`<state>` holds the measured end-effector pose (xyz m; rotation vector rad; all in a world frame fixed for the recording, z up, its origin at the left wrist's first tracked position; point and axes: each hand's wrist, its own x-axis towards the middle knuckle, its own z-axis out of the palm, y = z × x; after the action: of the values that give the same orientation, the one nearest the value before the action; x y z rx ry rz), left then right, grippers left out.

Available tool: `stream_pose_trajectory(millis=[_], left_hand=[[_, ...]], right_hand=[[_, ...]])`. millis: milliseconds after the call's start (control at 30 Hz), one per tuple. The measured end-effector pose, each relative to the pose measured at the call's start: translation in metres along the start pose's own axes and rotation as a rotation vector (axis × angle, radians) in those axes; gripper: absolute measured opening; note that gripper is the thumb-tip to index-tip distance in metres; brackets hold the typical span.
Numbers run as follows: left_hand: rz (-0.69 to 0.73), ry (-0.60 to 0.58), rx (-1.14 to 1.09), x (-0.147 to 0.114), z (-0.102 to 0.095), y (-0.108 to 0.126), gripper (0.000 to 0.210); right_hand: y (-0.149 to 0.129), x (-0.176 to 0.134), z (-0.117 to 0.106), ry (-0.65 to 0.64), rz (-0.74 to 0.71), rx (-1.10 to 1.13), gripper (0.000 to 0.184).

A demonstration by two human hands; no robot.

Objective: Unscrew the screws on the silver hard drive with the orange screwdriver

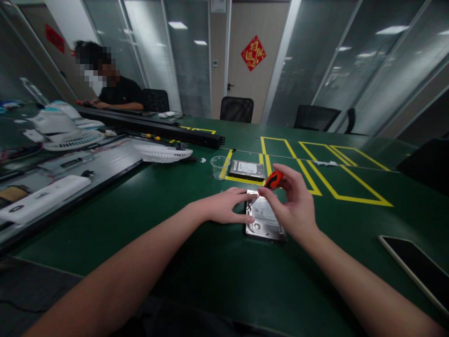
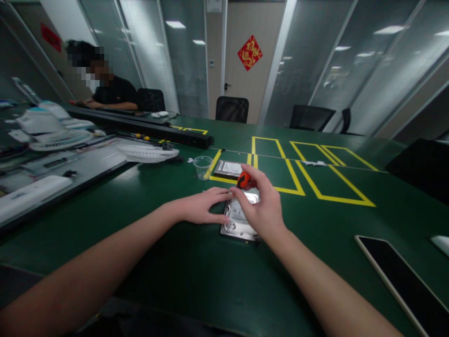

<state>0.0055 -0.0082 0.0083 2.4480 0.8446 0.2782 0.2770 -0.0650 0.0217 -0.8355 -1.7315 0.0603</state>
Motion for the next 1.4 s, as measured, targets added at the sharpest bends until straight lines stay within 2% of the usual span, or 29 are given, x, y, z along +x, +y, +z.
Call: stream_pose_trajectory(millis=[200,500,567,767,867,1033,1300,1400], left_hand=[[-0.022,-0.013,0.003,0.0,-0.001,0.003,0.108],[-0.034,-0.011,0.017,-0.002,0.0,0.003,0.108],[-0.042,-0.022,0.014,-0.002,0.0,0.005,0.108],[-0.022,-0.001,0.012,-0.001,0.001,0.003,0.104],[0.001,0.018,0.016,-0.001,0.002,0.0,0.101],[0.005,0.01,0.021,-0.002,0.002,-0.002,0.104],[0.001,0.007,0.019,0.001,0.001,0.001,0.105],[-0.002,0.004,0.024,0.0,0.001,0.001,0.105]], right_hand=[[-0.002,0.008,-0.002,-0.103,0.037,0.198,0.051],[0.006,0.011,-0.004,-0.025,0.16,0.253,0.052],[0.003,0.009,-0.002,-0.017,0.162,0.282,0.057],[-0.004,0.006,0.002,-0.024,0.126,0.336,0.046],[-0.003,0.004,0.003,-0.036,0.113,0.308,0.049],[0.002,0.0,0.006,0.024,0.088,0.128,0.068],[-0.003,-0.004,0.007,-0.033,0.071,0.184,0.064],[-0.001,-0.003,0.006,-0.009,0.055,0.144,0.066]])
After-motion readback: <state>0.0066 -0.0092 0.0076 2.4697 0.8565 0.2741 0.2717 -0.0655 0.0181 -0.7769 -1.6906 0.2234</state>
